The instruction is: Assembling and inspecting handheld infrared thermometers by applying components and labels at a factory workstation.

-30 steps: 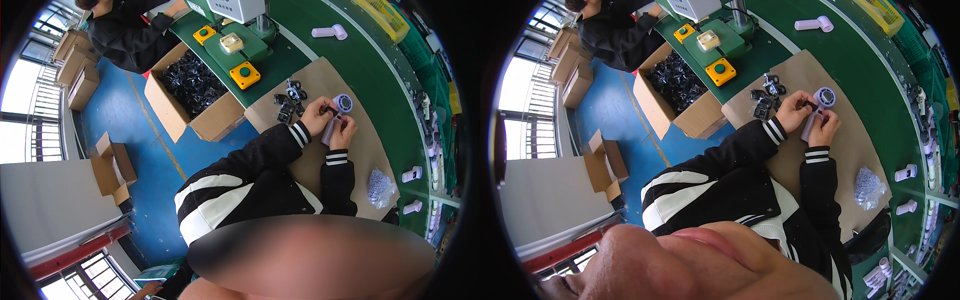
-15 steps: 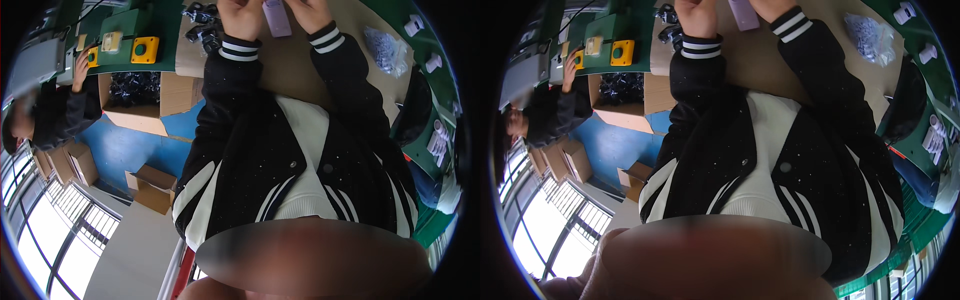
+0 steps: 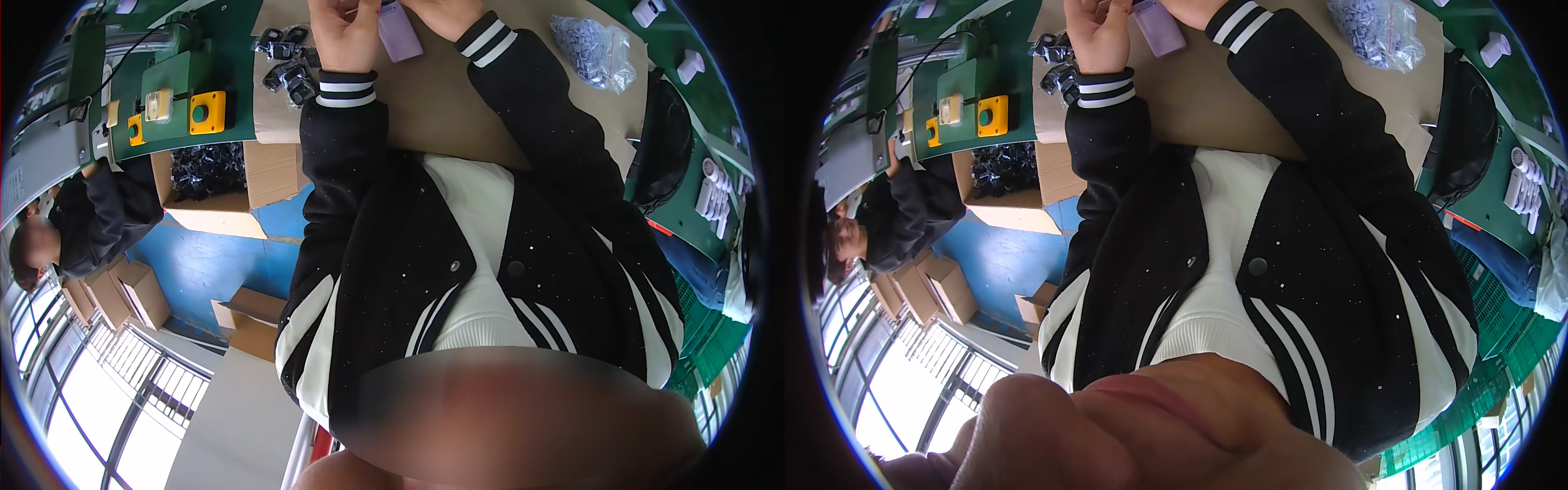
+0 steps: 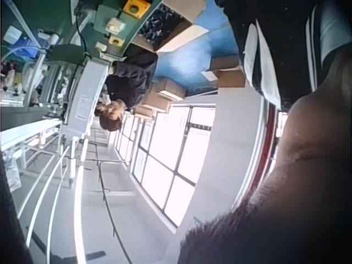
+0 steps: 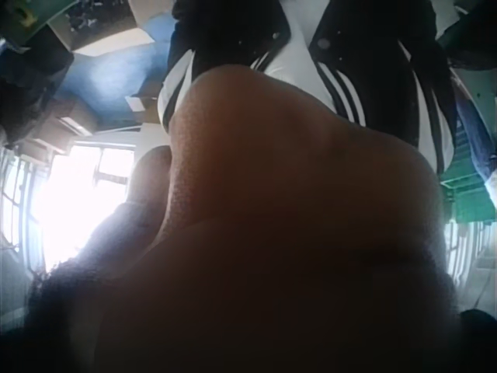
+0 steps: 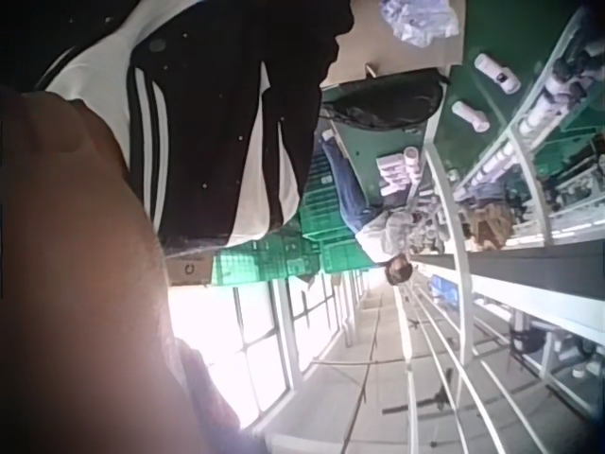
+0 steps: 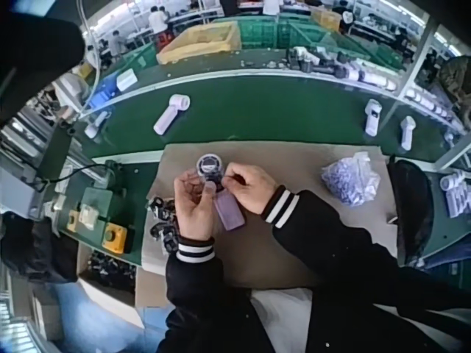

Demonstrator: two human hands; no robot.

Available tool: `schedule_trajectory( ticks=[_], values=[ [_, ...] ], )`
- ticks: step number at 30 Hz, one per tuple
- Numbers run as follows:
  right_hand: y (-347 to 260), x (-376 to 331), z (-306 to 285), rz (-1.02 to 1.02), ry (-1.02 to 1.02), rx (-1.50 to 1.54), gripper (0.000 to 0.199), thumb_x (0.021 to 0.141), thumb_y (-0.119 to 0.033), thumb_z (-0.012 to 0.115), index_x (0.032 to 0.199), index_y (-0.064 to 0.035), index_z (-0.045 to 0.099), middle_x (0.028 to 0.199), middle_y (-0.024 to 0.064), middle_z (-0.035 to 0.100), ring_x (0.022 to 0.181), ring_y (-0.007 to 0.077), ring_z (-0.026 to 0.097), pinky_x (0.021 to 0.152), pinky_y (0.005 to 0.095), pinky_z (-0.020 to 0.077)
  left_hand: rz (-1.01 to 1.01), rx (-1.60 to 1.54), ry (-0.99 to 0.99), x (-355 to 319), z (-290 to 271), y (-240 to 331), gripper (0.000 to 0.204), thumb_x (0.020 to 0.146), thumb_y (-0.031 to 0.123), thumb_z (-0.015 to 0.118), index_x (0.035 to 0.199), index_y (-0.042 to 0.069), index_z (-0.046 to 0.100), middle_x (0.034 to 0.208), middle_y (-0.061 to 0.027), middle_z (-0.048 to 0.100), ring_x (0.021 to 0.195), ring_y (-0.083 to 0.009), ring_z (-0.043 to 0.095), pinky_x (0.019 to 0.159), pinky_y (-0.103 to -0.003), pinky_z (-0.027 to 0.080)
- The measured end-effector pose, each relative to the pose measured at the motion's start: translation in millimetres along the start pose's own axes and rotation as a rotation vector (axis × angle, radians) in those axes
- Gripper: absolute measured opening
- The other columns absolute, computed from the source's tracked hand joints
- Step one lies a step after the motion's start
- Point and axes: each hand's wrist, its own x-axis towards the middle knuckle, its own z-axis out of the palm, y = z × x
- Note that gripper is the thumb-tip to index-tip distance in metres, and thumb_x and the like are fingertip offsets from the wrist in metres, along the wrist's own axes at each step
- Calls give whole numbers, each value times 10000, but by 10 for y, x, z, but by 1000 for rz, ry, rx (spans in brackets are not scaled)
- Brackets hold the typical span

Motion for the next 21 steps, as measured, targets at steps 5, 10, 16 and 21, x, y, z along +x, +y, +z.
schedule_trajectory(
  ticks=[5, 10, 16, 21],
  values=[
    [44, -56, -7, 45, 33, -58, 115, 851, -151, 579, 799, -51, 560, 645, 74, 559, 556, 230, 490, 547, 331, 407, -6, 600, 24, 8, 32, 139, 290, 827, 47, 598, 1095, 28, 489, 873, -98, 570, 760, -224, 551, 736, -301, 466],
    [-362, -146, 74, -73, -2, -146, 179, 840, -226, 602, 970, -106, 572, 743, 45, 571, 625, 197, 523, 578, 294, 434, -8, 1257, 90, -70, -61, 207, 295, 783, 246, 616, 1023, 86, 556, 890, -106, 610, 786, -289, 559, 755, -419, 415],
    [-67, -156, -7, 33, 63, -296, 268, 896, -344, 509, 1013, -109, 557, 901, 87, 660, 761, 304, 619, 651, 391, 465, 113, 1376, 172, -119, 38, -168, 357, 793, 424, 507, 962, 153, 665, 818, -60, 679, 806, -330, 588, 733, -439, 358],
    [48, -109, -39, 64, -106, -112, 347, 910, -331, 509, 1152, -84, 527, 986, 116, 636, 865, 244, 599, 753, 319, 456, -46, 1196, -12, -67, 3, -39, 346, 811, 373, 530, 1002, 94, 606, 777, -92, 667, 765, -320, 615, 730, -425, 400]
  ],
)
